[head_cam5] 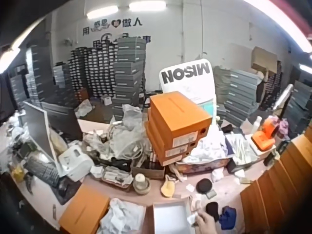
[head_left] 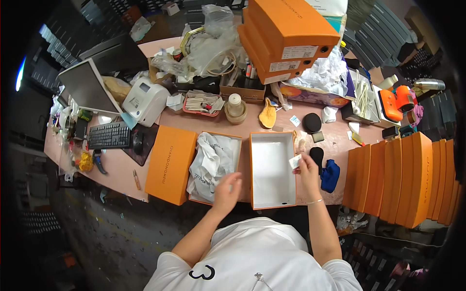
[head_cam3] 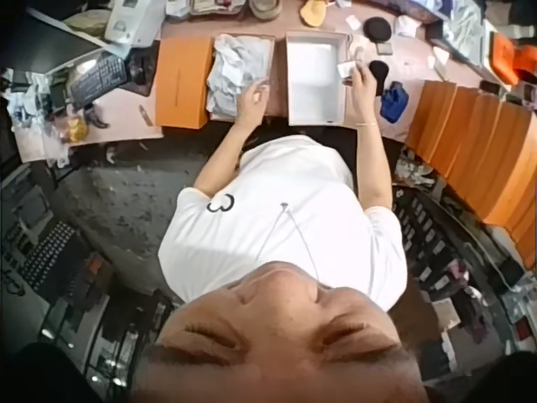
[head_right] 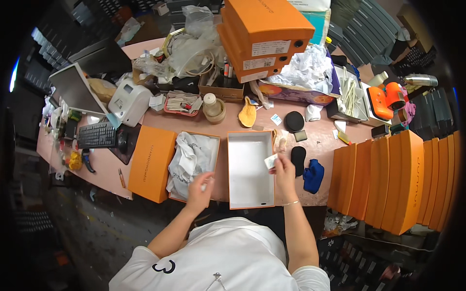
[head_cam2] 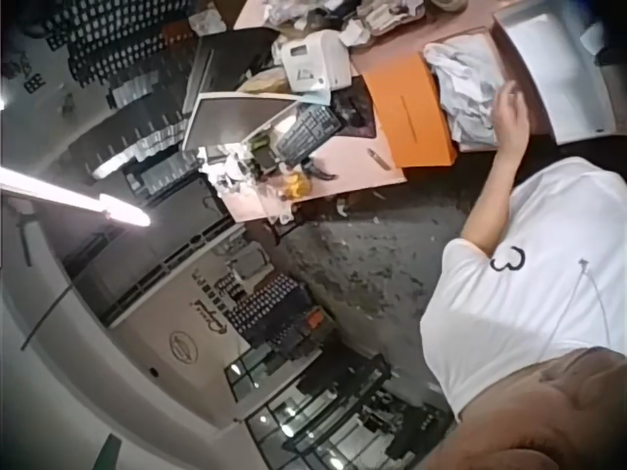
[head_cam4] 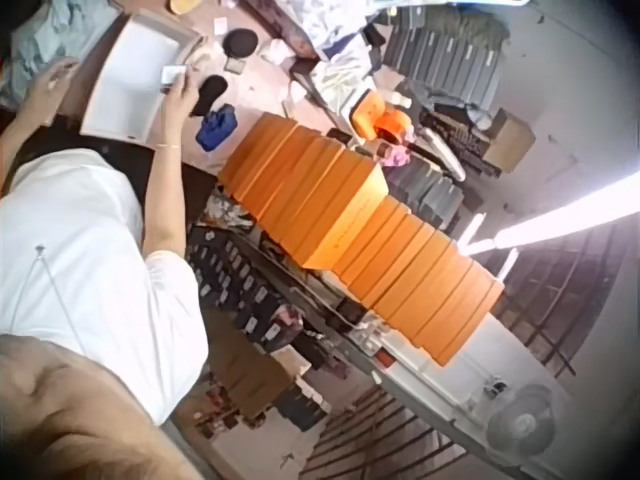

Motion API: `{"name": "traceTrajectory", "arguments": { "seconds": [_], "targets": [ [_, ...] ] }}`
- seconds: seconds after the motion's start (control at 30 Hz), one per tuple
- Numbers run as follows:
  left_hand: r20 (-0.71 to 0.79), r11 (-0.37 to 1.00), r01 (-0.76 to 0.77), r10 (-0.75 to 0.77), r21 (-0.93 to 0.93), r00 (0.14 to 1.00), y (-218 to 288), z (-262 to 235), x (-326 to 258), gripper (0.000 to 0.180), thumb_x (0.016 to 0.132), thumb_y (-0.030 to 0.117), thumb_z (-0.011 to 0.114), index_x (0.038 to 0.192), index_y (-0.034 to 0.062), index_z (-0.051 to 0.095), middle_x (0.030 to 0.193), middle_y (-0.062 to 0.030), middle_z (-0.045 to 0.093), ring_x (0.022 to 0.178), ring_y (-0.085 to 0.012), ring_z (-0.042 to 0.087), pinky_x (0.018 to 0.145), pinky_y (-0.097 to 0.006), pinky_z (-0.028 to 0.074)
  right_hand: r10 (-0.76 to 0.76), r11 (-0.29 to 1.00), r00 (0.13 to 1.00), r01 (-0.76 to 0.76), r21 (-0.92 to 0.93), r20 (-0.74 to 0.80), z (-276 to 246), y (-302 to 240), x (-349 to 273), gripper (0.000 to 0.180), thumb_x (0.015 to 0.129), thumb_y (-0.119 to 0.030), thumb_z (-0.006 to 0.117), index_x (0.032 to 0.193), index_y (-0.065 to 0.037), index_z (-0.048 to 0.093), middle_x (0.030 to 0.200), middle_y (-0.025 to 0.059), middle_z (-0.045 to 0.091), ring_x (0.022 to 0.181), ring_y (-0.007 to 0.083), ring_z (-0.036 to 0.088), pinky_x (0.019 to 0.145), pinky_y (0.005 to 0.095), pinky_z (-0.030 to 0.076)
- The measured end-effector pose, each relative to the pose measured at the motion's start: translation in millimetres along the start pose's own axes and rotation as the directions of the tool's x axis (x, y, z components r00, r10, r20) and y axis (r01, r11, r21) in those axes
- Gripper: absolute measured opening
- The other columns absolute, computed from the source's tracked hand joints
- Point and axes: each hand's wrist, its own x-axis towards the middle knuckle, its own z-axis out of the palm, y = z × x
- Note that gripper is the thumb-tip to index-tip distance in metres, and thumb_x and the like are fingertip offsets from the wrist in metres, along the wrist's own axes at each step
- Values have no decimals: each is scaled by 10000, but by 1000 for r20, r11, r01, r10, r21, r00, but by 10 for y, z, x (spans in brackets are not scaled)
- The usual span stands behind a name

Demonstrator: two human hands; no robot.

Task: Packing finished shoes into tissue paper and placing them into orange shoeboxes at a workstation.

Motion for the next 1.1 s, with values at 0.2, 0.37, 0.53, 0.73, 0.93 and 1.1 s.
{"name": "traceTrajectory", "arguments": {
  "seconds": [0.2, 0.37, 0.53, 0.73, 0.93, 1.1],
  "targets": [
    [-78, 985, -68, 81, 156, 994, -197, -504, 201, 257, 876, 63, 599, 1122, -10, 605, 1149, -156, 606, 1016, -269, 594, 865, -338, 478, -7, 1000, 975, 5, -12, -224, -355, 193, 773, 392, 942, -96, 472, 1317, 15, 483, 1003, 61, 613, 799, 120, 611, 687, 231, 507],
    [80, 999, -13, 10, 44, 997, -149, -222, 20, 282, 887, 107, 610, 1145, -4, 592, 1144, -163, 600, 1008, -270, 589, 836, -345, 488, -125, 850, 991, 77, -521, -57, -768, 519, 646, 506, 904, -142, 585, 1345, 56, 434, 1223, 141, 531, 996, 190, 570, 845, 298, 472],
    [236, 967, 229, -199, -110, 951, -441, 178, -310, 385, 902, 180, 628, 1228, -6, 543, 1199, -169, 572, 1078, -255, 571, 845, -328, 499, 28, 821, 998, 13, -570, 63, -378, 380, -587, 784, 821, -298, 711, 1397, 62, 320, 1302, 271, 500, 1182, 355, 527, 969, 397, 432],
    [428, 921, 367, -282, -130, 859, -535, 374, -159, 702, 899, 278, 642, 1428, -15, 286, 1408, -254, 365, 1303, -326, 403, 1021, -385, 408, 114, 699, 993, -98, -709, -24, -242, 736, -876, 411, 859, -103, 519, 1246, 35, 511, 1014, 326, 603, 972, 471, 583, 847, 486, 469],
    [418, 894, 175, 15, -413, 908, -328, 344, -76, 845, 849, 197, 670, 1471, -26, 143, 1454, -223, 281, 1310, -322, 363, 1082, -397, 317, -23, 832, 1000, 14, -554, -9, -101, 139, -1107, 283, 904, -124, 496, 1131, 30, 566, 914, 276, 624, 876, 423, 615, 757, 437, 474],
    [268, 982, -37, 87, -187, 960, -78, 294, -353, 792, 850, 146, 641, 1460, -34, 169, 1427, -217, 275, 1281, -324, 382, 1023, -408, 386, -14, 850, 1000, 10, -526, -3, -104, 510, -1203, 273, 893, -118, 500, 1103, 42, 569, 931, 285, 617, 875, 414, 615, 757, 418, 477]
  ]
}}
